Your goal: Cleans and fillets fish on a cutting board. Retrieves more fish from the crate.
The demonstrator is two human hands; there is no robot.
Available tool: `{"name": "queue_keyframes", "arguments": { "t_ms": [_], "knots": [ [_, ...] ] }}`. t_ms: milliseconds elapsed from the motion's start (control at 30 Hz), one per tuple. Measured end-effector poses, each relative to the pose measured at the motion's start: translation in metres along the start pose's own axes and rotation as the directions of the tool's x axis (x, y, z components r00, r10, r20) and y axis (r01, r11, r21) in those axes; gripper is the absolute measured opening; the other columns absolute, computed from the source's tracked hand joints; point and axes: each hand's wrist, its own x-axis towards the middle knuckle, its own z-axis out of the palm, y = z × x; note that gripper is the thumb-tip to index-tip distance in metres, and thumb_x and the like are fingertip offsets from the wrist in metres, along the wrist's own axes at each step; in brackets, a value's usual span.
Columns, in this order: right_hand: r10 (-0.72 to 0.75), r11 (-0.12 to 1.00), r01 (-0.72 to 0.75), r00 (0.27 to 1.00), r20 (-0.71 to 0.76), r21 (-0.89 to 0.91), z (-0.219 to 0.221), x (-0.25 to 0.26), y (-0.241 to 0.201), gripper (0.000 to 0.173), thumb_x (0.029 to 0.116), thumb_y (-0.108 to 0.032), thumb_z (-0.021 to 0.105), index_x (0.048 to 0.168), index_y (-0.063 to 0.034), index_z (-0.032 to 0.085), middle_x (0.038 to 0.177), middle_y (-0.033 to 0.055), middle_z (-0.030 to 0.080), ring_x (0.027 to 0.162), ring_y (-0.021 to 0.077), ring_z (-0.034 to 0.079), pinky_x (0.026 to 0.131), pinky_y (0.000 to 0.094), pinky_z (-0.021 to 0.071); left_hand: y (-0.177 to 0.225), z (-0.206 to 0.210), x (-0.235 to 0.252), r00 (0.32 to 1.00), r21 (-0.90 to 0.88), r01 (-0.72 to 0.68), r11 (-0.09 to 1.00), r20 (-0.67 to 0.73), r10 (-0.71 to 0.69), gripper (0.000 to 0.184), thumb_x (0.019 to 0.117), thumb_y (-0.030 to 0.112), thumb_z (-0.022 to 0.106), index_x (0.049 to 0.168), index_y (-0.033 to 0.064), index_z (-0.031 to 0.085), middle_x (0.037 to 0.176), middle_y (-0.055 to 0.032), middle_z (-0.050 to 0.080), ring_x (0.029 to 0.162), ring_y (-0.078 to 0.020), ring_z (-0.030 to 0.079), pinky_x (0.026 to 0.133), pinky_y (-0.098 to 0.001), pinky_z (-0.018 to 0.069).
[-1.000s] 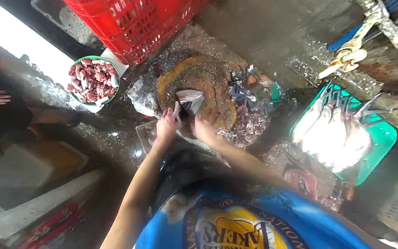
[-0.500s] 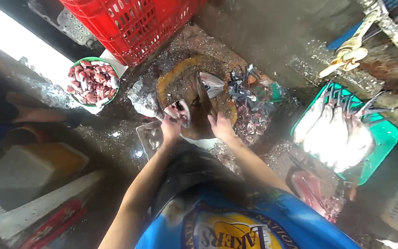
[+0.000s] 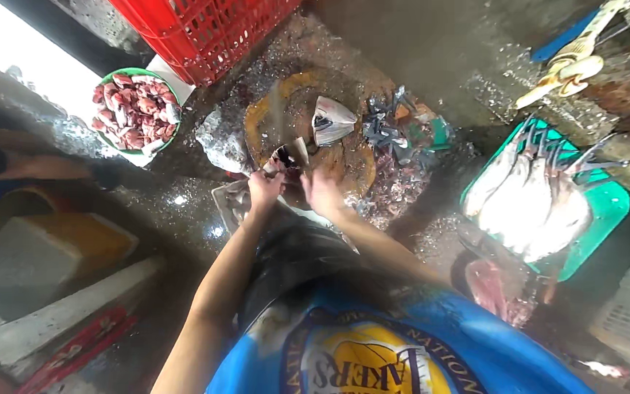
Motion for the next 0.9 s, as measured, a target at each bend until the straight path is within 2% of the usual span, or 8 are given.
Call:
{"name": "queue_keyframes", "arguments": {
  "t_ms": [133, 300, 400, 500, 600, 700, 800, 900],
  "knots": [
    [0.092, 0.995, -0.1, 0.968, 0.232, 0.027, -0.027, 0.014, -0.011, 0.061, 0.1067, -0.059, 0.041, 0.125, -0.0044, 0.062, 0.101, 0.0238, 0.069, 0.093, 0.0419, 0.071, 0.076, 0.0627, 0.0575, -0.005, 0.001, 0.0, 0.999, -0.108, 0.025, 0.994, -0.026, -0.028, 0.023, 0.0949, 0.019, 0.069, 0.109, 0.0011, 0.069, 0.083, -0.0108, 0.075, 0.064, -0.0197, 0.075, 0.065, -0.0395, 0.0664],
    [-0.202, 0.932, 0.279, 0.93, -0.306, 0.233, -0.078, -0.001, -0.031, 0.041, 0.1078, -0.039, 0.052, 0.12, -0.0012, 0.06, 0.075, 0.0065, 0.065, 0.064, 0.0177, 0.067, 0.06, 0.0398, 0.0587, -0.013, 0.002, -0.002, 0.998, -0.055, 0.006, 0.998, -0.054, -0.009, 0.025, 0.0943, 0.024, 0.072, 0.11, 0.0045, 0.072, 0.091, -0.0121, 0.076, 0.077, -0.0237, 0.076, 0.076, -0.049, 0.064],
    [-0.249, 0.912, 0.349, 0.89, -0.382, 0.217, -0.066, -0.013, -0.024, 0.045, 0.1082, -0.035, 0.05, 0.133, 0.0021, 0.051, 0.071, 0.0063, 0.064, 0.055, 0.0166, 0.065, 0.05, 0.0393, 0.0577, -0.018, 0.004, 0.0, 0.998, -0.023, -0.016, 1.0, -0.067, 0.015, 0.026, 0.0932, 0.028, 0.073, 0.108, 0.0061, 0.073, 0.093, -0.0117, 0.076, 0.083, -0.0245, 0.076, 0.081, -0.0523, 0.0624],
    [-0.096, 0.995, 0.096, 0.995, -0.028, 0.001, -0.024, 0.0, -0.011, 0.053, 0.1086, -0.044, 0.045, 0.134, 0.002, 0.05, 0.082, 0.0164, 0.07, 0.073, 0.0333, 0.073, 0.065, 0.0522, 0.0615, -0.016, 0.005, -0.007, 0.999, -0.109, -0.01, 0.994, -0.052, 0.004, 0.024, 0.0938, 0.019, 0.072, 0.11, 0.002, 0.07, 0.089, -0.012, 0.076, 0.073, -0.0221, 0.076, 0.073, -0.0452, 0.066],
    [0.093, 0.991, -0.063, 0.956, 0.279, -0.114, -0.025, 0.027, -0.021, 0.057, 0.1079, -0.054, 0.04, 0.126, -0.0048, 0.061, 0.104, 0.0187, 0.072, 0.1, 0.037, 0.072, 0.084, 0.0568, 0.0582, -0.014, 0.009, -0.015, 0.998, -0.21, 0.003, 0.978, -0.056, -0.015, 0.021, 0.0928, 0.012, 0.07, 0.109, -0.0006, 0.068, 0.086, -0.011, 0.077, 0.067, -0.0204, 0.076, 0.067, -0.04, 0.0679],
    [-0.109, 0.991, 0.11, 0.994, -0.022, 0.071, -0.058, 0.009, -0.035, 0.052, 0.1078, -0.051, 0.046, 0.122, -0.0028, 0.062, 0.085, 0.0143, 0.07, 0.077, 0.0294, 0.072, 0.07, 0.0504, 0.0606, -0.017, 0.005, -0.013, 0.996, -0.042, 0.01, 0.999, -0.092, -0.014, 0.024, 0.0909, 0.025, 0.073, 0.101, 0.0037, 0.072, 0.086, -0.0109, 0.075, 0.077, -0.0243, 0.074, 0.076, -0.0513, 0.0611],
    [-0.284, 0.915, 0.36, 0.894, -0.346, 0.182, -0.064, -0.01, -0.027, 0.046, 0.1077, -0.035, 0.052, 0.132, 0.0042, 0.055, 0.075, 0.0072, 0.067, 0.06, 0.0165, 0.067, 0.056, 0.0392, 0.0597, -0.019, 0.003, -0.013, 0.996, 0.034, 0.022, 0.999, -0.089, -0.019, 0.027, 0.0924, 0.032, 0.073, 0.1, 0.0071, 0.074, 0.09, -0.0118, 0.075, 0.086, -0.0276, 0.074, 0.082, -0.0578, 0.0578],
    [-0.129, 0.991, 0.133, 0.985, -0.115, 0.031, -0.016, -0.03, 0.017, 0.054, 0.1076, -0.04, 0.046, 0.138, 0.0054, 0.048, 0.076, 0.0141, 0.068, 0.064, 0.0278, 0.07, 0.06, 0.0484, 0.0607, -0.016, 0.004, -0.017, 0.996, -0.066, 0.02, 0.998, -0.081, -0.026, 0.024, 0.0917, 0.026, 0.074, 0.102, 0.0039, 0.072, 0.088, -0.0111, 0.075, 0.08, -0.0255, 0.074, 0.077, -0.0515, 0.0603]
  ]
}}
